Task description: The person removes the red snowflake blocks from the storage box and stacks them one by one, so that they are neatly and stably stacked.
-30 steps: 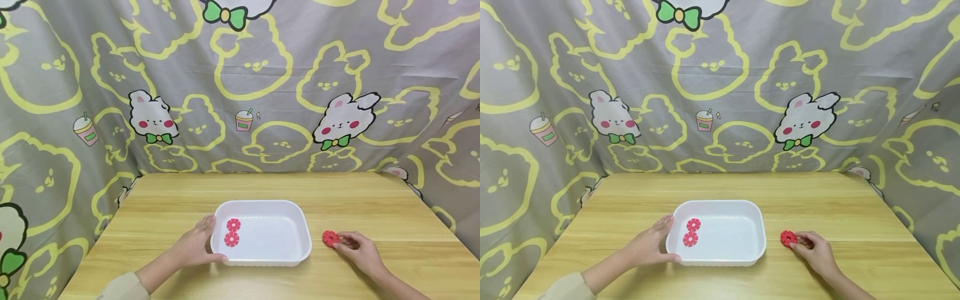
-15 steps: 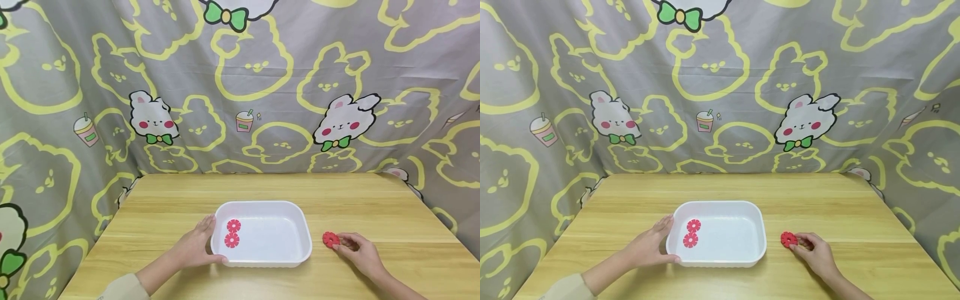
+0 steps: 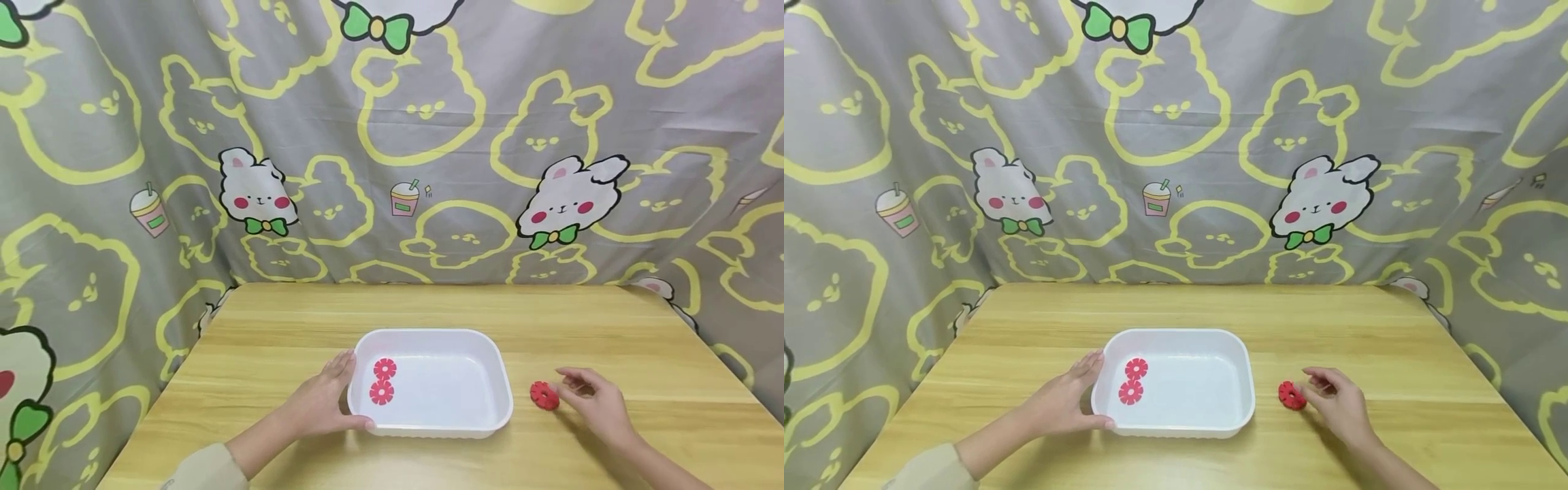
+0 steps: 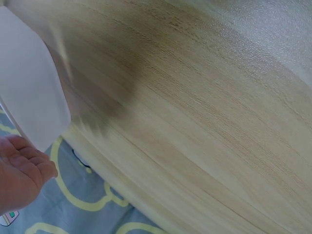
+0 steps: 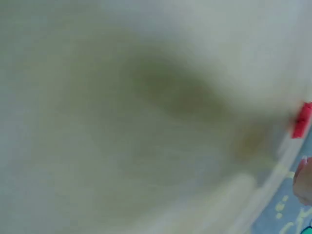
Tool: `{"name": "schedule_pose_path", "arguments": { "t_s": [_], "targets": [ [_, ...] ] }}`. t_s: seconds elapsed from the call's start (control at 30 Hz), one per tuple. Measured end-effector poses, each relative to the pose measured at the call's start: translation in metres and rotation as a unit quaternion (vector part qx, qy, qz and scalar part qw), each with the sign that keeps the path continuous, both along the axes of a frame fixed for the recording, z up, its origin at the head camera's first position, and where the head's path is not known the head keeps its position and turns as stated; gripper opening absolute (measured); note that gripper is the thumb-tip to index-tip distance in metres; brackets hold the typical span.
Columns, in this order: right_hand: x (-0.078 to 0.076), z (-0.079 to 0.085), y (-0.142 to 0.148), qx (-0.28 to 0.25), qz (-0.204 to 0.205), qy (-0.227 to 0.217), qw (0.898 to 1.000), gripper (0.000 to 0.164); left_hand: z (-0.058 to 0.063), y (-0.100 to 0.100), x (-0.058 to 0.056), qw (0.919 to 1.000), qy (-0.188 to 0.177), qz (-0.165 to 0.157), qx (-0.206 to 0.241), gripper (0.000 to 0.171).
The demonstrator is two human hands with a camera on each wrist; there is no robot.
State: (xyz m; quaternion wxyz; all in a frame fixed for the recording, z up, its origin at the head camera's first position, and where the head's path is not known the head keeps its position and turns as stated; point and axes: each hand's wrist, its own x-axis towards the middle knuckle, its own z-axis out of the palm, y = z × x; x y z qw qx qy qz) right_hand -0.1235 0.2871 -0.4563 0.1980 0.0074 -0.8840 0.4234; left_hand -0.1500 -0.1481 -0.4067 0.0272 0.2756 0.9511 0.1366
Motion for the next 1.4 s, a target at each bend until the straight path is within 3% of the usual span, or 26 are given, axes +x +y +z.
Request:
{"name": "schedule_pose_path", "arguments": {
  "t_s": [0.17, 0.43, 0.73, 1.4],
  "targets": [
    [-0.011, 0.018, -0.01, -0.023, 0.036, 0.031, 0.999, 0.026, -0.001, 0.001, 0.0, 1.0, -0.005, 0.001, 0.0, 0.111],
    [-0.025, 0.045, -0.036, -0.053, 0.103, 0.027, 0.993, 0.026, 0.001, 0.001, -0.001, 1.0, 0.005, 0.003, -0.003, 0.112],
    [-0.039, 0.054, -0.066, -0.061, 0.174, 0.027, 0.982, 0.029, 0.002, 0.001, -0.003, 0.9999, 0.01, 0.002, -0.008, 0.112],
    [-0.059, 0.062, -0.141, -0.079, 0.262, -0.028, 0.962, 0.032, 0.002, 0.001, -0.001, 0.9996, 0.023, -0.001, -0.018, 0.111]
  ]
}}
